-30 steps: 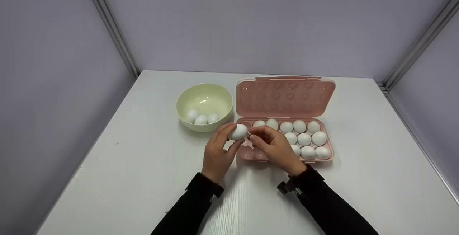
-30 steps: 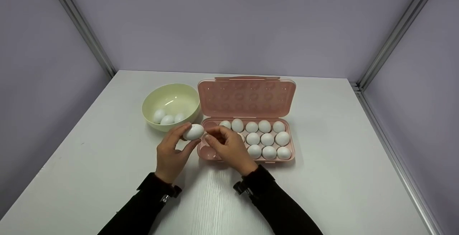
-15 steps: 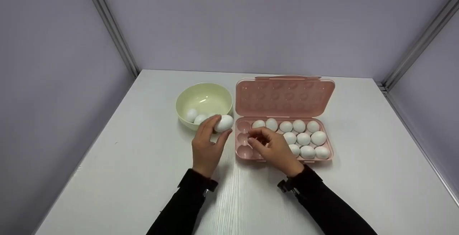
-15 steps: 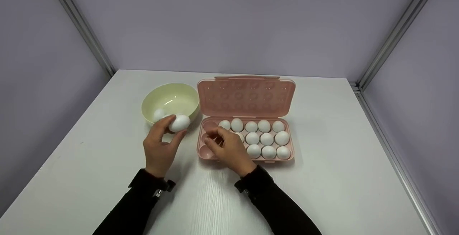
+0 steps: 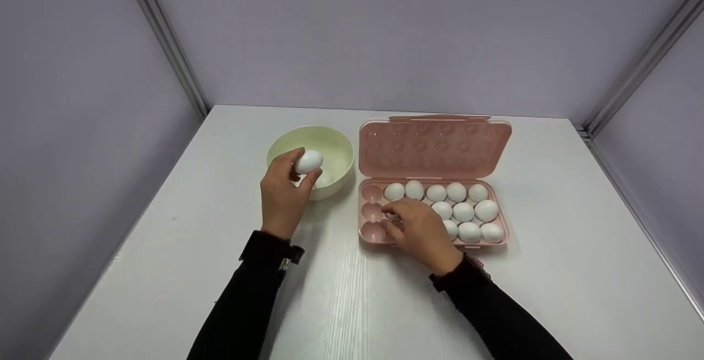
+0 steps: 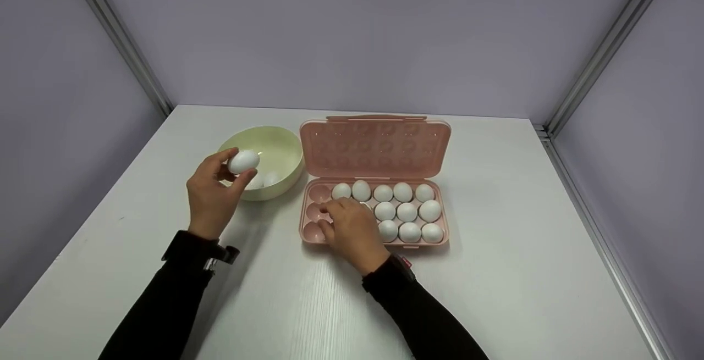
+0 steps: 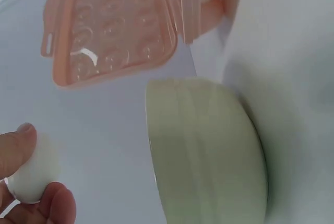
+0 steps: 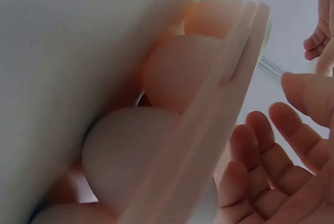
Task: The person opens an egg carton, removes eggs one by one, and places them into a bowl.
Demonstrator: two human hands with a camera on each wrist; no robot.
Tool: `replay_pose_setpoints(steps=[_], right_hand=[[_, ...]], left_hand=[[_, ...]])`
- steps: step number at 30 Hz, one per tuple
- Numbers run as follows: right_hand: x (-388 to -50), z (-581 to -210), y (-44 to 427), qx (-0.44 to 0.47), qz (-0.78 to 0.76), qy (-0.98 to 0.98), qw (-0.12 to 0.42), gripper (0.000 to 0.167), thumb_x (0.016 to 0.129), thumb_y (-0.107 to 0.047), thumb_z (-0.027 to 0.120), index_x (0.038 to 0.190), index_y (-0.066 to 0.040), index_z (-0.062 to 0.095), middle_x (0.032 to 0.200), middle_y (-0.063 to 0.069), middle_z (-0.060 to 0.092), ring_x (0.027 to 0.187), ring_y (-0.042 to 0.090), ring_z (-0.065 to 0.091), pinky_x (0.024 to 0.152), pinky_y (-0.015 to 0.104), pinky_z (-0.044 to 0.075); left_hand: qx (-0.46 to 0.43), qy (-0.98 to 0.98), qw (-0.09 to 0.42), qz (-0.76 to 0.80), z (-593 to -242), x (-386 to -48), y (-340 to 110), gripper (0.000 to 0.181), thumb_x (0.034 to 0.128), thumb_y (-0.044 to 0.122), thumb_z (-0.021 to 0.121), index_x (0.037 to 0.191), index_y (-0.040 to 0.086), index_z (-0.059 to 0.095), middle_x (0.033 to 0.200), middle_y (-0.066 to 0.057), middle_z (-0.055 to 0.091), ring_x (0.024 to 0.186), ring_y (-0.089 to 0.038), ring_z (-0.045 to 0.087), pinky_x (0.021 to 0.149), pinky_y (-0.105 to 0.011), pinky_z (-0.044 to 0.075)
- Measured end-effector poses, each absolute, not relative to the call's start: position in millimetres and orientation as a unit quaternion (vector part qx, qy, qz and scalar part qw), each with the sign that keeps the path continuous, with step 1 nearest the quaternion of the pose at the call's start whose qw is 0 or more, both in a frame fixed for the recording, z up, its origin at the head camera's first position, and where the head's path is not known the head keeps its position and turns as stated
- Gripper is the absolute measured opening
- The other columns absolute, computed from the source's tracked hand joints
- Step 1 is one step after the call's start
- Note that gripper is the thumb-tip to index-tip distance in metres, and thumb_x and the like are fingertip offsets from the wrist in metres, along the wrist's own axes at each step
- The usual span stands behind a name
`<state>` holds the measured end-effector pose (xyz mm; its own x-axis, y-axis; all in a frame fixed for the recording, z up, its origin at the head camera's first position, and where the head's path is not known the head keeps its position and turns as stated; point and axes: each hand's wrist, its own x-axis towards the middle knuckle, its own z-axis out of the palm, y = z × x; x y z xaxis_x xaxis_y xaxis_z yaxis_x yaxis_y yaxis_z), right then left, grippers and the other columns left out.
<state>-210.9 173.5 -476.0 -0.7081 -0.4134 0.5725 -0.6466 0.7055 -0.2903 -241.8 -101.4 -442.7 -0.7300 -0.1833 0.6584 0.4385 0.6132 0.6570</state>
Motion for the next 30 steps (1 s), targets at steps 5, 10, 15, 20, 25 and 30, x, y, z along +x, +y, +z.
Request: replay_pose_setpoints(steps=[5, 10, 15, 20, 25, 30], right_hand=[[-209.8, -475.6, 174.1, 0.283, 0.203, -0.911, 0.219, 0.02, 0.087, -0.017, 0.084, 0.104, -0.011, 0.076, 0.098, 0.005, 0.077, 0.092, 0.028, 0.073, 0.08, 0.044, 0.059], [-210.0, -477.5, 174.3, 0.28, 0.178, -0.92, 0.207, 0.02, 0.086, -0.02, 0.086, 0.102, -0.011, 0.077, 0.098, 0.005, 0.077, 0.093, 0.029, 0.072, 0.08, 0.045, 0.058], [-211.4, -480.2, 174.6, 0.277, 0.17, -0.923, 0.206, 0.019, 0.085, -0.017, 0.085, 0.101, -0.011, 0.077, 0.095, 0.005, 0.076, 0.091, 0.03, 0.073, 0.078, 0.046, 0.058], [-212.7, -485.2, 174.8, 0.274, 0.173, -0.921, 0.215, 0.017, 0.085, -0.014, 0.083, 0.101, -0.012, 0.077, 0.093, 0.005, 0.076, 0.088, 0.031, 0.072, 0.077, 0.046, 0.058], [-215.0, -488.5, 175.3, 0.262, 0.175, -0.921, 0.23, 0.02, 0.082, -0.012, 0.08, 0.101, -0.012, 0.073, 0.087, 0.006, 0.074, 0.082, 0.033, 0.071, 0.073, 0.048, 0.057], [-217.8, -488.6, 174.2, 0.243, 0.167, -0.93, 0.22, 0.018, 0.084, -0.011, 0.078, 0.098, -0.011, 0.068, 0.082, 0.007, 0.069, 0.08, 0.035, 0.069, 0.072, 0.05, 0.055]], left_hand=[[-0.058, -0.848, 0.304, -0.43, -437.9, -255.4, -111.0, 0.054, 0.0878, 0.016, 0.089, 0.134, -0.001, 0.067, 0.117, -0.017, 0.072, 0.087, -0.027, 0.069, 0.076, -0.029, 0.054], [-0.049, -0.867, 0.256, -0.424, -439.6, -268.6, -114.9, 0.048, 0.0872, 0.013, 0.089, 0.128, -0.001, 0.068, 0.114, -0.018, 0.073, 0.09, -0.028, 0.069, 0.079, -0.034, 0.054], [-0.032, -0.889, 0.193, -0.414, -442.3, -281.2, -116.8, 0.045, 0.0876, 0.013, 0.089, 0.125, -0.002, 0.069, 0.116, -0.019, 0.073, 0.092, -0.03, 0.067, 0.084, -0.039, 0.055], [-0.018, -0.905, 0.131, -0.404, -447.0, -293.0, -119.5, 0.047, 0.0895, 0.018, 0.088, 0.126, -0.003, 0.068, 0.122, -0.021, 0.074, 0.105, -0.033, 0.07, 0.094, -0.046, 0.057], [-0.011, -0.92, 0.101, -0.379, -453.3, -306.8, -122.6, 0.049, 0.0906, 0.022, 0.086, 0.126, -0.005, 0.068, 0.123, -0.024, 0.075, 0.112, -0.037, 0.071, 0.101, -0.049, 0.056], [0.003, -0.937, 0.079, -0.339, -456.0, -318.8, -123.8, 0.05, 0.0925, 0.025, 0.084, 0.129, -0.006, 0.067, 0.126, -0.025, 0.075, 0.114, -0.04, 0.072, 0.101, -0.05, 0.057]])
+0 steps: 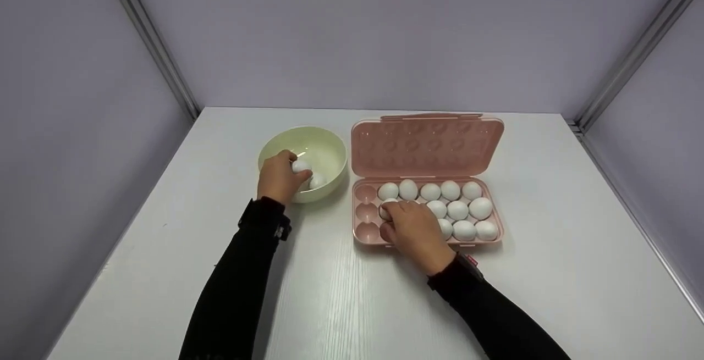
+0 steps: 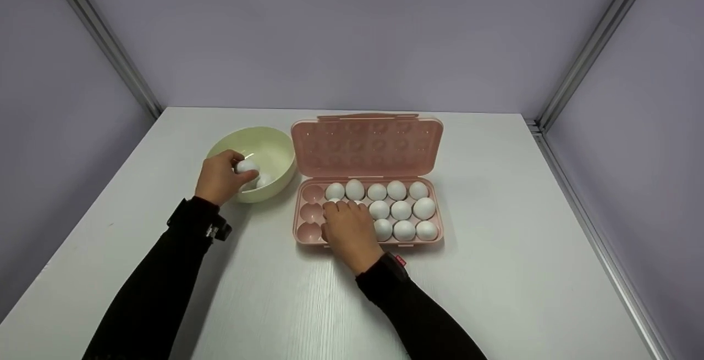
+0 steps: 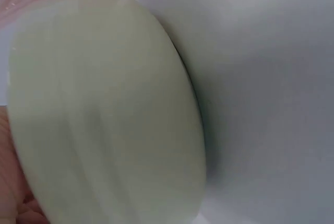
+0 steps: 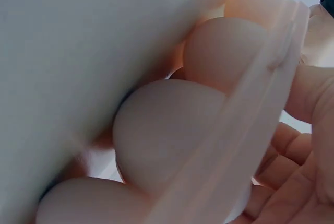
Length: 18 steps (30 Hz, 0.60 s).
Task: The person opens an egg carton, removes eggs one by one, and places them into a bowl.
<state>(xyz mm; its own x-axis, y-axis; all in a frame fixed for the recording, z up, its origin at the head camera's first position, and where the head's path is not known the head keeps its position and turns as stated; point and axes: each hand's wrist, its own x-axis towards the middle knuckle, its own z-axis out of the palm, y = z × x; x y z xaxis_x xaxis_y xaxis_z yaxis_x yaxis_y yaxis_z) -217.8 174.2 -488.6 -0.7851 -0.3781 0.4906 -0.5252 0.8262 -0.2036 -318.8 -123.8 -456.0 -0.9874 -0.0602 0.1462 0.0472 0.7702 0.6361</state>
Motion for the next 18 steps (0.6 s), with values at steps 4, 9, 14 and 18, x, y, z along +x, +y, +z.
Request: replay_pose_setpoints(steps=[4, 9, 14, 18], right_hand=[[-217.6, -491.6, 173.4, 0.238, 0.148, -0.93, 0.237, 0.019, 0.085, -0.013, 0.079, 0.101, -0.011, 0.067, 0.084, 0.008, 0.068, 0.081, 0.035, 0.069, 0.071, 0.049, 0.054], [-216.5, -494.0, 174.5, 0.248, 0.138, -0.921, 0.268, 0.024, 0.084, -0.012, 0.081, 0.106, -0.01, 0.07, 0.09, 0.009, 0.065, 0.083, 0.034, 0.068, 0.07, 0.047, 0.055], [-216.7, -494.8, 175.1, 0.249, 0.144, -0.917, 0.274, 0.026, 0.084, -0.011, 0.082, 0.108, -0.009, 0.071, 0.094, 0.01, 0.063, 0.084, 0.033, 0.068, 0.072, 0.047, 0.055], [-218.3, -495.3, 175.4, 0.255, 0.153, -0.913, 0.278, 0.028, 0.082, -0.008, 0.083, 0.107, -0.008, 0.071, 0.096, 0.011, 0.061, 0.083, 0.032, 0.066, 0.071, 0.047, 0.054]], left_hand=[[0.01, -0.951, 0.055, -0.303, -454.5, -324.3, -124.5, 0.051, 0.0929, 0.028, 0.082, 0.13, -0.005, 0.068, 0.125, -0.025, 0.075, 0.114, -0.043, 0.072, 0.099, -0.053, 0.058], [0.016, -0.966, 0.027, -0.255, -452.6, -328.2, -124.6, 0.049, 0.0915, 0.028, 0.083, 0.127, -0.003, 0.07, 0.118, -0.021, 0.077, 0.108, -0.04, 0.073, 0.096, -0.054, 0.058], [0.006, -0.977, 0.023, -0.214, -452.2, -330.3, -123.0, 0.047, 0.0881, 0.027, 0.084, 0.122, -0.003, 0.073, 0.116, -0.021, 0.079, 0.104, -0.039, 0.074, 0.092, -0.053, 0.06], [0.003, -0.981, 0.024, -0.191, -451.7, -331.7, -121.9, 0.044, 0.0872, 0.027, 0.083, 0.118, -0.004, 0.074, 0.114, -0.021, 0.079, 0.096, -0.036, 0.074, 0.088, -0.052, 0.061]])
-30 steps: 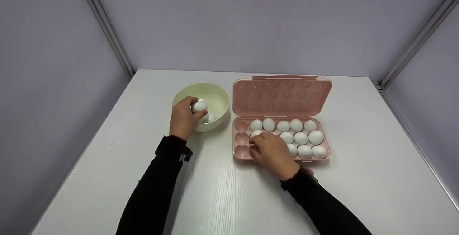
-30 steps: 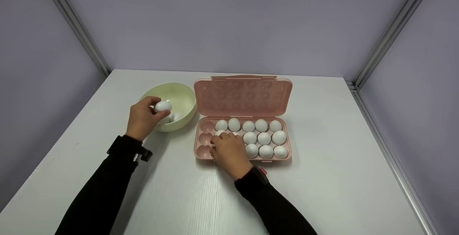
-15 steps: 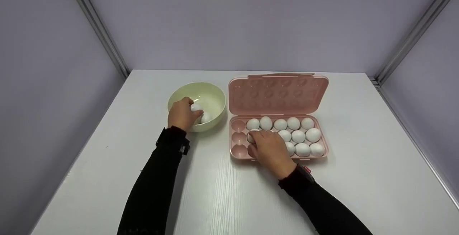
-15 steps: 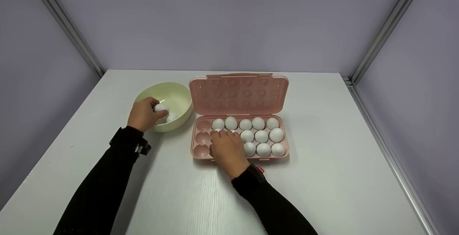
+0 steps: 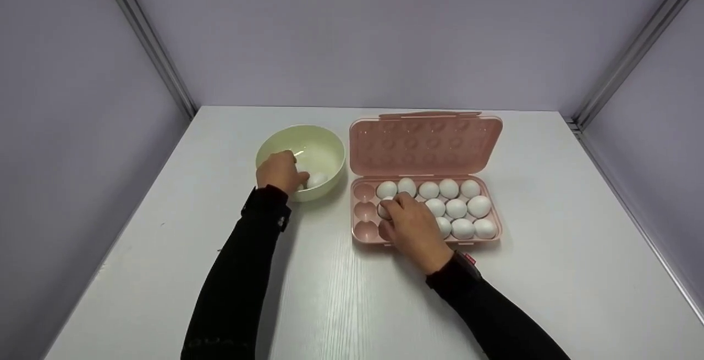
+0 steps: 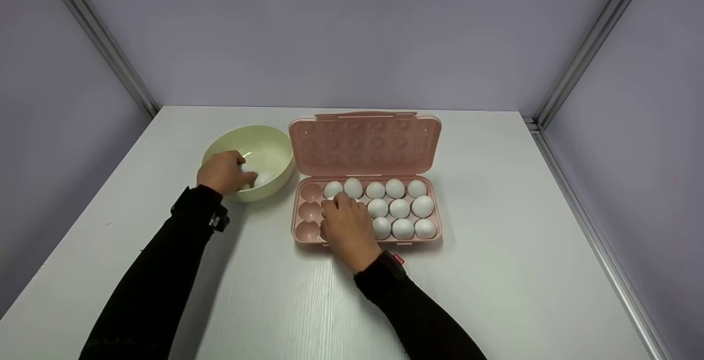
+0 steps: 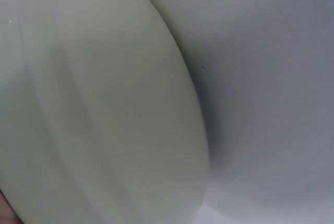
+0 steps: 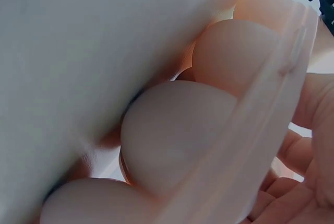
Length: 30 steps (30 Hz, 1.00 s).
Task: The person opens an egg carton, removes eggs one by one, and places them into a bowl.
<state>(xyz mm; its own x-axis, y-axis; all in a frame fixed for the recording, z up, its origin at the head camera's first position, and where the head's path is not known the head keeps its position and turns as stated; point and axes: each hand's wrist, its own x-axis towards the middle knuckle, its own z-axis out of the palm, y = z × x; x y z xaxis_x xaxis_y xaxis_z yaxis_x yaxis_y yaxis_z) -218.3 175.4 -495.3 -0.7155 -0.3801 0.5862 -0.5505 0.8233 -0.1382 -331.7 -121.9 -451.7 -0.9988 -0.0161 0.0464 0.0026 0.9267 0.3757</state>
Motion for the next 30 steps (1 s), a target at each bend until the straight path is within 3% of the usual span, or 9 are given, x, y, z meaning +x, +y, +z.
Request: replay_pose_setpoints(steps=[4, 7, 11, 15, 17, 22, 30], right_hand=[[-220.4, -496.3, 174.5, 0.265, 0.158, -0.909, 0.282, 0.03, 0.08, -0.006, 0.086, 0.105, -0.008, 0.069, 0.098, 0.012, 0.061, 0.081, 0.032, 0.065, 0.068, 0.047, 0.054], [-221.0, -496.2, 173.7, 0.264, 0.16, -0.911, 0.274, 0.03, 0.08, -0.007, 0.086, 0.105, -0.008, 0.069, 0.1, 0.012, 0.061, 0.082, 0.033, 0.066, 0.068, 0.048, 0.054], [-221.2, -495.8, 173.6, 0.259, 0.161, -0.915, 0.264, 0.027, 0.082, -0.006, 0.084, 0.104, -0.007, 0.068, 0.102, 0.013, 0.061, 0.082, 0.033, 0.065, 0.069, 0.048, 0.054], [-222.4, -495.1, 174.5, 0.255, 0.178, -0.915, 0.256, 0.025, 0.083, -0.006, 0.084, 0.103, -0.006, 0.069, 0.108, 0.017, 0.063, 0.085, 0.034, 0.066, 0.073, 0.049, 0.056], [-222.7, -494.9, 175.2, 0.253, 0.181, -0.916, 0.253, 0.026, 0.083, -0.007, 0.084, 0.104, -0.006, 0.069, 0.118, 0.02, 0.065, 0.092, 0.038, 0.07, 0.078, 0.051, 0.058], [-222.8, -494.3, 176.5, 0.254, 0.152, -0.922, 0.251, 0.033, 0.083, -0.008, 0.083, 0.113, -0.005, 0.069, 0.128, 0.025, 0.069, 0.106, 0.044, 0.073, 0.088, 0.055, 0.06], [-226.8, -495.6, 177.3, 0.262, 0.111, -0.911, 0.296, 0.047, 0.075, -0.008, 0.088, 0.119, -0.004, 0.072, 0.108, 0.018, 0.069, 0.084, 0.035, 0.072, 0.069, 0.048, 0.058]], left_hand=[[0.007, -0.982, 0.028, -0.187, -451.2, -330.6, -123.8, 0.042, 0.0904, 0.028, 0.078, 0.114, -0.006, 0.072, 0.111, -0.023, 0.075, 0.088, -0.032, 0.067, 0.086, -0.052, 0.061], [0.01, -0.978, 0.059, -0.202, -450.8, -326.2, -122.0, 0.049, 0.0959, 0.032, 0.076, 0.125, -0.007, 0.068, 0.125, -0.026, 0.068, 0.098, -0.036, 0.069, 0.091, -0.053, 0.061], [-0.014, -0.955, 0.169, -0.243, -449.5, -311.2, -106.8, 0.05, 0.1009, 0.033, 0.075, 0.135, -0.002, 0.064, 0.139, -0.024, 0.062, 0.109, -0.04, 0.072, 0.092, -0.051, 0.061], [-0.084, -0.909, 0.293, -0.283, -449.6, -281.8, -76.7, 0.038, 0.0982, 0.028, 0.078, 0.125, 0.003, 0.068, 0.13, -0.018, 0.067, 0.106, -0.035, 0.074, 0.088, -0.046, 0.062], [-0.126, -0.887, 0.329, -0.298, -452.5, -263.8, -60.6, 0.035, 0.0957, 0.027, 0.081, 0.12, 0.004, 0.07, 0.125, -0.015, 0.07, 0.106, -0.032, 0.075, 0.089, -0.043, 0.063], [-0.208, -0.861, 0.345, -0.311, -466.3, -225.1, -31.8, 0.028, 0.0929, 0.026, 0.083, 0.112, 0.008, 0.075, 0.116, -0.01, 0.073, 0.107, -0.025, 0.074, 0.091, -0.039, 0.063], [-0.234, -0.858, 0.348, -0.297, -479.6, -203.9, -24.9, 0.027, 0.0905, 0.025, 0.085, 0.11, 0.01, 0.075, 0.11, -0.005, 0.074, 0.103, -0.021, 0.075, 0.085, -0.036, 0.063]])
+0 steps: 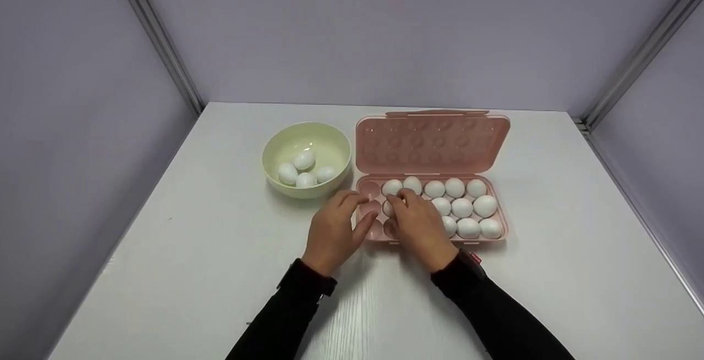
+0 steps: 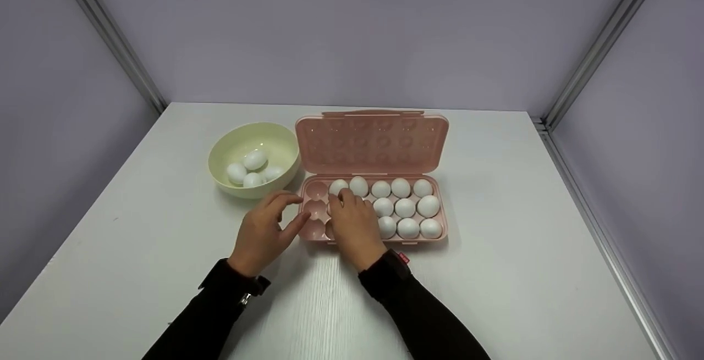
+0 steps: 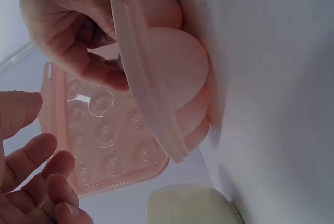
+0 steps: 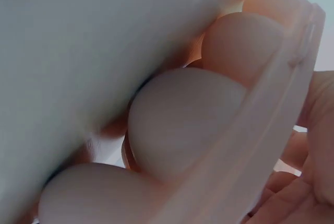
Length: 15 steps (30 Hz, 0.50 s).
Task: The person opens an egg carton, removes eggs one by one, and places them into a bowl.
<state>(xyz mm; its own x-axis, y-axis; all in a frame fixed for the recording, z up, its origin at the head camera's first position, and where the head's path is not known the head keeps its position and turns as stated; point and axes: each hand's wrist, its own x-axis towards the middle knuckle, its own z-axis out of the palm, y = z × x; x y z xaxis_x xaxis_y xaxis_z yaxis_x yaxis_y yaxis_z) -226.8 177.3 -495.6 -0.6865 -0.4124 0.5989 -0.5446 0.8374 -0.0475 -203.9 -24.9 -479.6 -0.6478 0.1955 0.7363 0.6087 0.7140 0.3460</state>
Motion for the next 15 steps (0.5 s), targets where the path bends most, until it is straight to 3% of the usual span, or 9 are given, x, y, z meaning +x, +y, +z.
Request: replay_pose_setpoints(steps=[5, 11, 15], right_hand=[[-229.7, -498.7, 174.8, 0.258, 0.08, -0.908, 0.32, 0.049, 0.069, -0.009, 0.088, 0.114, -0.005, 0.07, 0.101, 0.014, 0.072, 0.078, 0.034, 0.069, 0.065, 0.046, 0.057], [-232.8, -496.2, 174.6, 0.245, 0.087, -0.919, 0.298, 0.049, 0.066, -0.009, 0.089, 0.11, -0.008, 0.068, 0.092, 0.011, 0.074, 0.075, 0.034, 0.068, 0.066, 0.047, 0.056], [-231.7, -492.8, 176.8, 0.228, 0.115, -0.927, 0.275, 0.043, 0.076, -0.01, 0.088, 0.114, -0.005, 0.069, 0.099, 0.015, 0.076, 0.085, 0.036, 0.073, 0.075, 0.049, 0.059]], left_hand=[[-0.244, -0.857, 0.353, -0.285, -484.3, -204.4, -25.3, 0.027, 0.0909, 0.026, 0.085, 0.11, 0.01, 0.075, 0.108, -0.004, 0.075, 0.1, -0.021, 0.076, 0.084, -0.035, 0.063], [-0.248, -0.855, 0.356, -0.283, -487.3, -205.5, -24.8, 0.028, 0.091, 0.026, 0.085, 0.112, 0.011, 0.075, 0.108, -0.002, 0.075, 0.098, -0.02, 0.076, 0.083, -0.034, 0.062], [-0.244, -0.855, 0.354, -0.29, -490.8, -205.1, -25.8, 0.027, 0.0913, 0.026, 0.085, 0.111, 0.01, 0.074, 0.109, -0.004, 0.075, 0.1, -0.02, 0.075, 0.084, -0.035, 0.062]])
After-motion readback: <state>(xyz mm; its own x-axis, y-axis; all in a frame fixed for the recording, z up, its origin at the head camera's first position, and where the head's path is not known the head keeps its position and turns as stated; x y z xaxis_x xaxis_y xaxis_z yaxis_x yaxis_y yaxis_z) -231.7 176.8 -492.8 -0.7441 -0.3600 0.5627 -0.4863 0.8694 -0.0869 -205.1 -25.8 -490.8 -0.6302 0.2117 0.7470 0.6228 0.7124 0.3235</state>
